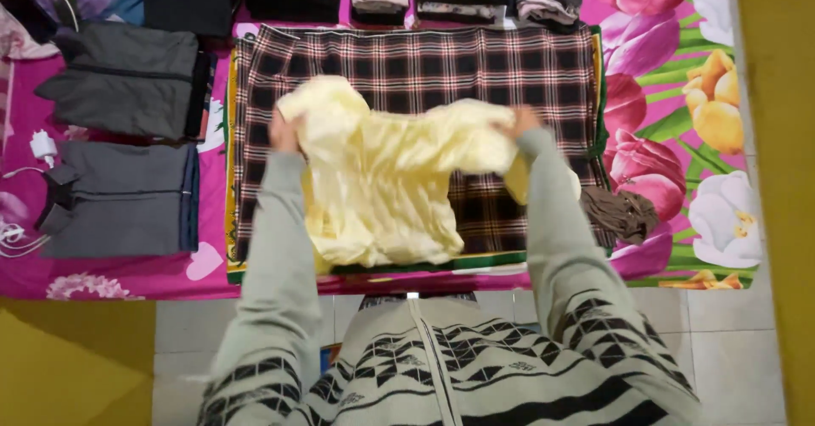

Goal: Folding various items of clothing on a bed.

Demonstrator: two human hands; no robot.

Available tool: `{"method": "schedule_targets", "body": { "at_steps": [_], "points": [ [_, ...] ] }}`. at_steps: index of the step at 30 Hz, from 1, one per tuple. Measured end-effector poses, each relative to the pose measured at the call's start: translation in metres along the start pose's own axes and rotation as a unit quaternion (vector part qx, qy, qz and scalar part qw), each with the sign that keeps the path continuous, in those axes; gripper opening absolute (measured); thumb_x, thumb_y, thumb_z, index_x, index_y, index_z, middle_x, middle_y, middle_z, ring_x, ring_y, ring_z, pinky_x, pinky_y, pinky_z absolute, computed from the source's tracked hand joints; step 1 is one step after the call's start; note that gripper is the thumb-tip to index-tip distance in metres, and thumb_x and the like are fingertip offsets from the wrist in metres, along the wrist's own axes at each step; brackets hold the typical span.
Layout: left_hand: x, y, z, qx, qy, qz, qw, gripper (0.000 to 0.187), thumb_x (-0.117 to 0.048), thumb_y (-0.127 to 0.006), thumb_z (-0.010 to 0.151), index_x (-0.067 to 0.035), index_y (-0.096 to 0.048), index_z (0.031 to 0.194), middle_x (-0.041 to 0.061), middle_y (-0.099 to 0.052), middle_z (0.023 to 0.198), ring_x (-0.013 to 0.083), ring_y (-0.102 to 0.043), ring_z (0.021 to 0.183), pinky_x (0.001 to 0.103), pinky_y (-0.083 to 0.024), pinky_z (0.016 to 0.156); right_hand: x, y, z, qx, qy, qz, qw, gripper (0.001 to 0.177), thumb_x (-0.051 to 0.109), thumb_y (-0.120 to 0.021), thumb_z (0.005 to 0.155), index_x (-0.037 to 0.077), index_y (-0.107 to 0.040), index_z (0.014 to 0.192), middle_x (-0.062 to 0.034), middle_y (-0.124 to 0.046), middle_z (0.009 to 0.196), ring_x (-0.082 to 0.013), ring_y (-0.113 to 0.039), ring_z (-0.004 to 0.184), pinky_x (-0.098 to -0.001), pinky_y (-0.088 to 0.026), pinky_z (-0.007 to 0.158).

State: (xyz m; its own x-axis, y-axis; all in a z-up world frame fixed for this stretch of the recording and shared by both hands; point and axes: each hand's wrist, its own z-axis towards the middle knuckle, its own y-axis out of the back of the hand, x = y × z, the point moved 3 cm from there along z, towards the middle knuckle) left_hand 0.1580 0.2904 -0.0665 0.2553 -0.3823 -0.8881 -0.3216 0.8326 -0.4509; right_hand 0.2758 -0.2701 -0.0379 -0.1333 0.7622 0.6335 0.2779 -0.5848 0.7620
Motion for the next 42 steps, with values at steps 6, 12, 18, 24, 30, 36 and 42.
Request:
{"method": "schedule_targets", "body": {
  "at_steps": [6,12,18,24,30,36,42],
  "points": [
    [-0.19,-0.115,0.045,0.107,-0.133,-0.232,0.957,0.061,0.01,-0.065,0.102,-0.006,-0.039,0.155,0.014,-0.057,0.145,0.0313,-0.061,0.134,0.041,-0.057,0.113,0.069,0.235,0.014,-0.281,0.263,0.139,0.913,0.034,0.006,-0.069,0.094,0.004,-0.077,0.126,-0.0137,-0.08,0.113,-0.0194,-0.076,0.1,-0.0345,-0.06,0.089],
    [-0.155,-0.081,0.064,0.179,-0.123,-0.219,0.951,0.056,0.0,-0.062,0.106,-0.009,-0.045,0.159,0.015,-0.063,0.137,0.0276,-0.065,0.115,0.036,-0.057,0.087,0.154,0.266,-0.106,-0.368,0.29,-0.041,0.882,0.015,-0.009,-0.071,0.09,-0.003,-0.072,0.104,-0.0168,-0.06,0.103,-0.0313,-0.06,0.092,-0.0386,-0.045,0.08],
    [-0.014,0.017,-0.027,-0.083,0.058,-0.067,0.993,0.033,-0.016,-0.061,0.1,-0.015,-0.057,0.133,0.007,-0.076,0.11,0.0156,-0.073,0.088,0.03,-0.053,0.062,0.033,0.099,-0.137,-0.289,0.293,-0.057,0.91,0.039,-0.014,-0.062,0.075,0.009,-0.073,0.105,-0.0147,-0.068,0.104,-0.0349,-0.064,0.101,-0.0438,-0.054,0.086],
    [0.006,0.022,-0.175,-0.316,0.174,0.3,0.883,0.064,-0.016,-0.094,0.071,0.001,-0.058,0.122,0.013,-0.066,0.118,0.0262,-0.069,0.1,0.04,-0.059,0.09,-0.062,-0.06,-0.198,-0.047,0.041,-0.174,0.983,0.028,0.004,-0.071,0.078,0.022,-0.074,0.1,-0.011,-0.07,0.094,-0.0361,-0.066,0.093,-0.0478,-0.054,0.085],
    [0.054,0.004,-0.222,-0.242,-0.044,0.535,0.809,0.059,-0.005,-0.082,0.069,-0.008,-0.062,0.124,0.014,-0.055,0.131,0.0302,-0.058,0.118,0.041,-0.051,0.105,-0.045,-0.087,-0.225,-0.035,-0.04,-0.196,0.979,0.014,0.016,-0.072,0.086,0.022,-0.074,0.099,-0.0102,-0.07,0.1,-0.0365,-0.064,0.101,-0.0488,-0.053,0.087],
    [0.078,-0.102,-0.222,0.214,-0.081,0.616,0.754,0.027,-0.017,-0.08,0.073,-0.03,-0.078,0.096,0.011,-0.051,0.145,0.035,-0.047,0.137,0.051,-0.042,0.11,0.053,-0.082,-0.196,-0.149,0.157,-0.094,0.972,0.039,0.022,-0.081,0.085,0.009,-0.067,0.119,-0.0164,-0.066,0.114,-0.0374,-0.055,0.114,-0.0481,-0.046,0.097],
    [0.15,-0.1,-0.221,0.265,-0.062,0.668,0.693,0.078,-0.011,-0.082,0.053,-0.004,-0.066,0.129,0.015,-0.056,0.139,0.0426,-0.05,0.135,0.068,-0.041,0.099,0.029,-0.126,-0.178,-0.046,0.072,-0.212,0.973,0.064,0.015,-0.079,0.069,0.006,-0.064,0.131,-0.018,-0.066,0.104,-0.0393,-0.062,0.094,-0.0491,-0.052,0.08]
  ]
}}
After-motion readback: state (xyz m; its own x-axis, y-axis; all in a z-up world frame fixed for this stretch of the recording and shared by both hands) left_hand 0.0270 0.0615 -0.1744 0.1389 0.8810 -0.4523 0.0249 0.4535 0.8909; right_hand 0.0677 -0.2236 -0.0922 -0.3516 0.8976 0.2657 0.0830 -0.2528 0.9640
